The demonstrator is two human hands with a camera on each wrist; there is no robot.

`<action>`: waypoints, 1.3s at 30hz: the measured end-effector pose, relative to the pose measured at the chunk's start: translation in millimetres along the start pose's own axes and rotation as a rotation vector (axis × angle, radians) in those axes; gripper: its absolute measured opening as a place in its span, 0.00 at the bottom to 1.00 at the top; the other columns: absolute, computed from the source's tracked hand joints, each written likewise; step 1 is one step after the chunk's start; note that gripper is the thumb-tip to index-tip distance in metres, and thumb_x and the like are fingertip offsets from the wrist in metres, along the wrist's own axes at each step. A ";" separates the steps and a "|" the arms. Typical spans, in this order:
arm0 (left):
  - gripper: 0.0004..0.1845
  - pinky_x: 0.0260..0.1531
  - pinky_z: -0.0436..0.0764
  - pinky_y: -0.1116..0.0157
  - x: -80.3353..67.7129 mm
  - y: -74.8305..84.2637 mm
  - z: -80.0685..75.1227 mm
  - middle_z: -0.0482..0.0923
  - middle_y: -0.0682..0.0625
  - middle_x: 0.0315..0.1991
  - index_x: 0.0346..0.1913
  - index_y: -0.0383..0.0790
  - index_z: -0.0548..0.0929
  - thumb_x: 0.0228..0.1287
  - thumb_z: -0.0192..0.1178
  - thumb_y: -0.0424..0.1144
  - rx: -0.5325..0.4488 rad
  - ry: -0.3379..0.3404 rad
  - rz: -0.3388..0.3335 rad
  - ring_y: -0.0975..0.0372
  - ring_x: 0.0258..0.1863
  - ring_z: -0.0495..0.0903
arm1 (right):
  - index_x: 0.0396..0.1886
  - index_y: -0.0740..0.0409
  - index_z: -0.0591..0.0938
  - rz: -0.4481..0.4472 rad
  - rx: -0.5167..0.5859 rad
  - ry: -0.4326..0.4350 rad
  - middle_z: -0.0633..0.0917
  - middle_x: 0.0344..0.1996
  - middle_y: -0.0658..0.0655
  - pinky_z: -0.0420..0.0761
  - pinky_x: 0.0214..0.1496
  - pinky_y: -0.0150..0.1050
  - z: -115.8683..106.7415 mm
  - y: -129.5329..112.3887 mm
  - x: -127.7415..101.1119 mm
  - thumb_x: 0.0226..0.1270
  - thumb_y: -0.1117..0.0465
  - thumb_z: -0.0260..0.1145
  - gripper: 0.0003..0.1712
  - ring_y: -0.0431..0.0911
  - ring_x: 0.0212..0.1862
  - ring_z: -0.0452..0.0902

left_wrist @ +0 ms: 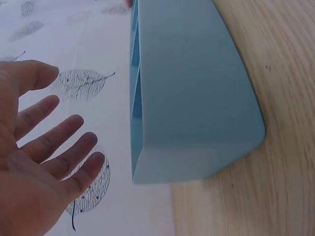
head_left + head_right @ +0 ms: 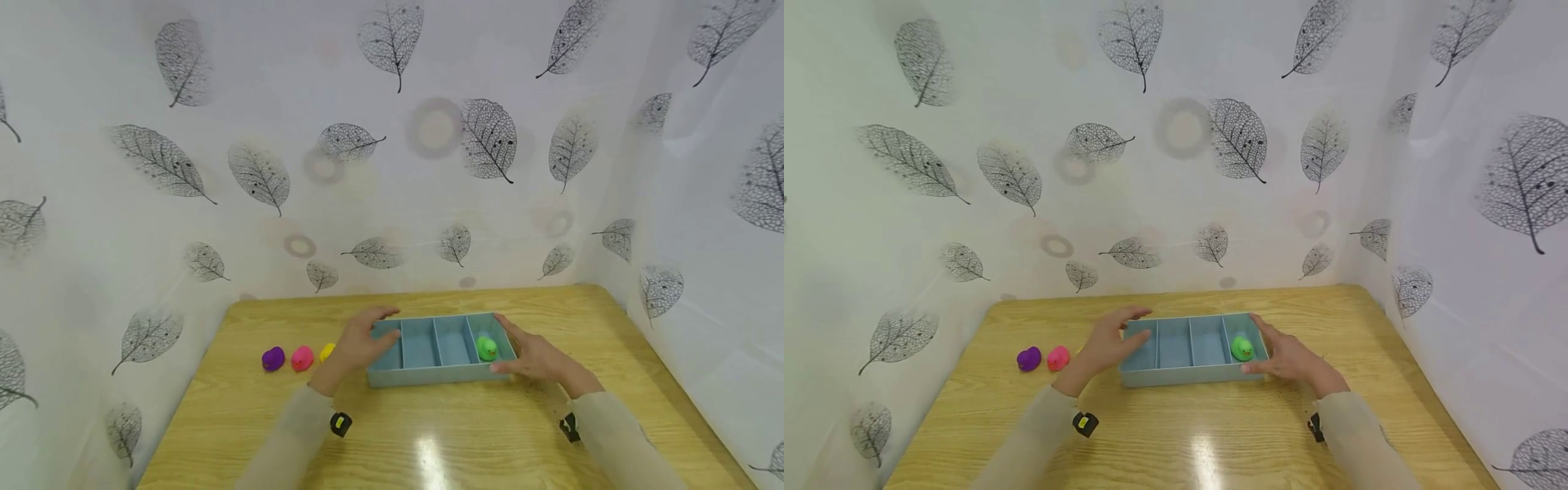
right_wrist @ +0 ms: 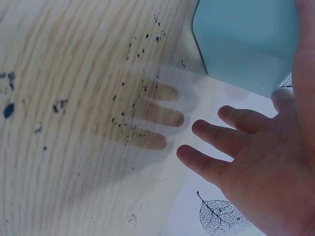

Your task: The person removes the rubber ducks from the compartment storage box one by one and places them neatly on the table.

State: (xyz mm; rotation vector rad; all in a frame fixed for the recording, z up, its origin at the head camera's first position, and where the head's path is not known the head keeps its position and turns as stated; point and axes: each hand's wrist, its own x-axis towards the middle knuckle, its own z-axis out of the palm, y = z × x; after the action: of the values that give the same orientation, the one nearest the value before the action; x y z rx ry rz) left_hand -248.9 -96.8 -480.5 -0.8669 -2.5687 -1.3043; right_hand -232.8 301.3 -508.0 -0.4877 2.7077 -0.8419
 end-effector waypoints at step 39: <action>0.24 0.66 0.82 0.52 40.1 44.2 67.3 0.83 0.44 0.65 0.68 0.35 0.80 0.72 0.66 0.38 0.004 -0.175 0.043 0.51 0.64 0.82 | 0.88 0.36 0.36 0.053 -0.007 0.006 0.62 0.75 0.84 0.79 0.62 0.69 2.3 -2.3 -2.6 0.65 0.33 0.74 0.68 0.77 0.65 0.75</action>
State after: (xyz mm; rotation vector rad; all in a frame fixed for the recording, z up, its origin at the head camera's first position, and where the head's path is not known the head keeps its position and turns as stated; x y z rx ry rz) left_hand -248.7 -7.0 -476.6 -1.0742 -2.6637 -1.2635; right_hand -229.2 299.4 -508.1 -0.4135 2.7173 -0.8210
